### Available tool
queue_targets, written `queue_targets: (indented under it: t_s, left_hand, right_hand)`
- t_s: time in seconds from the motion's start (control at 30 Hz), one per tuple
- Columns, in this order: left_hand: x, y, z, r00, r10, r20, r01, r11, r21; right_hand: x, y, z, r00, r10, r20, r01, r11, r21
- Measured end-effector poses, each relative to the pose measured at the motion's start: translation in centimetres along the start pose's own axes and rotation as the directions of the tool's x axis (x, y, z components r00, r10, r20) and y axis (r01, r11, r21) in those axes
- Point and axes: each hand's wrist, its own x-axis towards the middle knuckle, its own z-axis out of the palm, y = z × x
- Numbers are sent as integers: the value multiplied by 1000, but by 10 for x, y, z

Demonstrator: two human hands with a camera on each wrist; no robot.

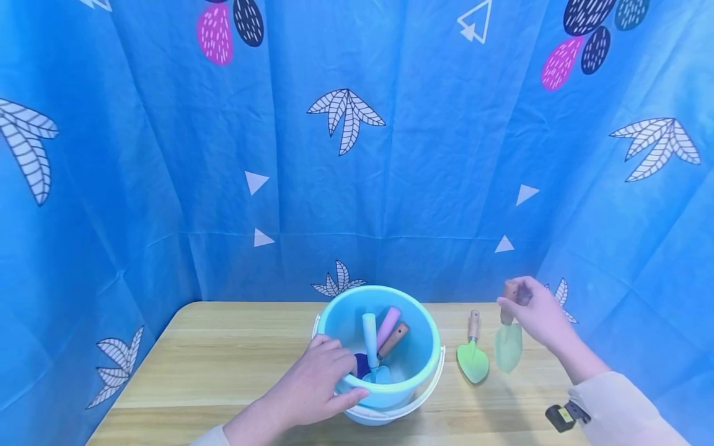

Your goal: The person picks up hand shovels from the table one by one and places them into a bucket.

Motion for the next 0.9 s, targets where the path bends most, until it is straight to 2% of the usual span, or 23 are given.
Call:
queue_targets:
  t_s: [0.23, 0.4, 0.63, 0.9]
  left_hand:
    - [1, -1, 1, 1000, -10, 17, 10, 1000, -1]
    - [1, -2, 2, 999, -24, 33, 24, 1000, -4]
    - [3, -4, 5, 1000, 4, 10, -4, 1000, 9]
    - [3, -6, 7, 1000, -1, 13, 0, 1000, 19]
  right_hand:
    - [-2, -15, -8, 999, -32, -26, 31, 999, -33]
    - [-3, -23, -12, 999, -43, -17, 42, 999, -30]
    - [-5, -33, -15, 999, -49, -14, 49, 999, -6]
    - [-4, -42, -18, 996, -88, -20, 87, 996, -5]
